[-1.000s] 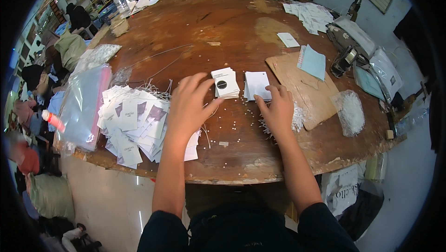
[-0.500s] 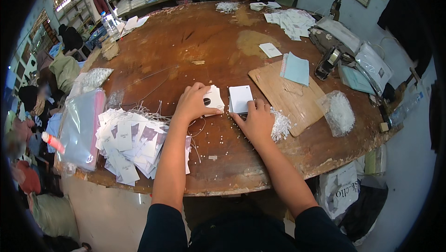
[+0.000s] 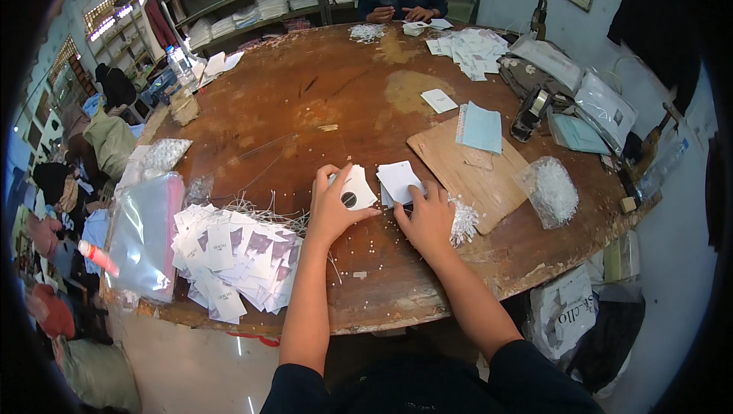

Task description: The person repeatedly picks a small white card and a white paper sheet from piles on a wooden table, places the card on the sheet, and stacks the combined unit. The person continues this one-at-a-time assembly throughout the clip.

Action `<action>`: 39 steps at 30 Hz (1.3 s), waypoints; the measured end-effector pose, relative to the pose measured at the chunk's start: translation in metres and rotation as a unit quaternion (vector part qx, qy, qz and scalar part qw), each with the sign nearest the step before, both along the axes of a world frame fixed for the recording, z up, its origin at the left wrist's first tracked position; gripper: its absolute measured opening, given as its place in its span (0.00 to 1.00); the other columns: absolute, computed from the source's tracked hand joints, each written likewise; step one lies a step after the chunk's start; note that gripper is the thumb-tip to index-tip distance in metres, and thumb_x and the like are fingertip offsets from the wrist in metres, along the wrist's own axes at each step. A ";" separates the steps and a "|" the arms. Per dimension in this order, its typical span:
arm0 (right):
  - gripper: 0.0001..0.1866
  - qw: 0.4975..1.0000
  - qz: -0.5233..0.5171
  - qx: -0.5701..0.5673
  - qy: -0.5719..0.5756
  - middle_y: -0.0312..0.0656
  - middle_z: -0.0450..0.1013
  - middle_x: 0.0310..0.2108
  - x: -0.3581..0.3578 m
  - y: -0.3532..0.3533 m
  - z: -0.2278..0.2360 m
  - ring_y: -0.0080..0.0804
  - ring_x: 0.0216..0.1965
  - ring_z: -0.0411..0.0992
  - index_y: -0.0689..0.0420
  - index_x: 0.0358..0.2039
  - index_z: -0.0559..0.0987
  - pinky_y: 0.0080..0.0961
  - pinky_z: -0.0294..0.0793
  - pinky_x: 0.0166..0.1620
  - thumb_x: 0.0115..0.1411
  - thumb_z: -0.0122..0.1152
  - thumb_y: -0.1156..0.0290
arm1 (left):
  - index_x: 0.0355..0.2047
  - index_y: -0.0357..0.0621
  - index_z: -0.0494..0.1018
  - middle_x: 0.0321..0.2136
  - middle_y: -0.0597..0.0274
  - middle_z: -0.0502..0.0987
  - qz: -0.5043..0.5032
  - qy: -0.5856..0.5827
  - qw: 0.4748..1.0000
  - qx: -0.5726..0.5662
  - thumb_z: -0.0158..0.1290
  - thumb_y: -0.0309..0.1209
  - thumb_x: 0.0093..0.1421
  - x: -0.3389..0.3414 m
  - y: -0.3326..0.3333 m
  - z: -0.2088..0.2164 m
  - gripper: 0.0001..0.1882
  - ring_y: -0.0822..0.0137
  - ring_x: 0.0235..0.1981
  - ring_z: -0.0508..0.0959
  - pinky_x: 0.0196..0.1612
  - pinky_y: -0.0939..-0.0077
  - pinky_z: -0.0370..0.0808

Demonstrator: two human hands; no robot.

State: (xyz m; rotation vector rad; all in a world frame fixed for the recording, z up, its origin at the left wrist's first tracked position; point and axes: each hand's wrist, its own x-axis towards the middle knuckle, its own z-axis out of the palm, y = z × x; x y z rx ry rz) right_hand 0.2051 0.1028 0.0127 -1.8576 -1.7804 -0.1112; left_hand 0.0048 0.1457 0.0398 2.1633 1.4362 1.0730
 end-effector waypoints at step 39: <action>0.05 0.603 0.237 -0.064 0.759 0.36 0.71 0.44 -0.007 0.009 -0.025 0.18 0.38 0.71 0.62 0.37 0.76 0.17 0.72 0.39 0.61 0.61 0.82 | 0.69 0.41 0.55 0.59 0.55 0.63 -0.039 -0.414 0.908 -0.052 0.59 0.22 0.60 0.040 -0.006 -0.028 0.38 0.64 0.57 0.70 0.57 0.71 0.72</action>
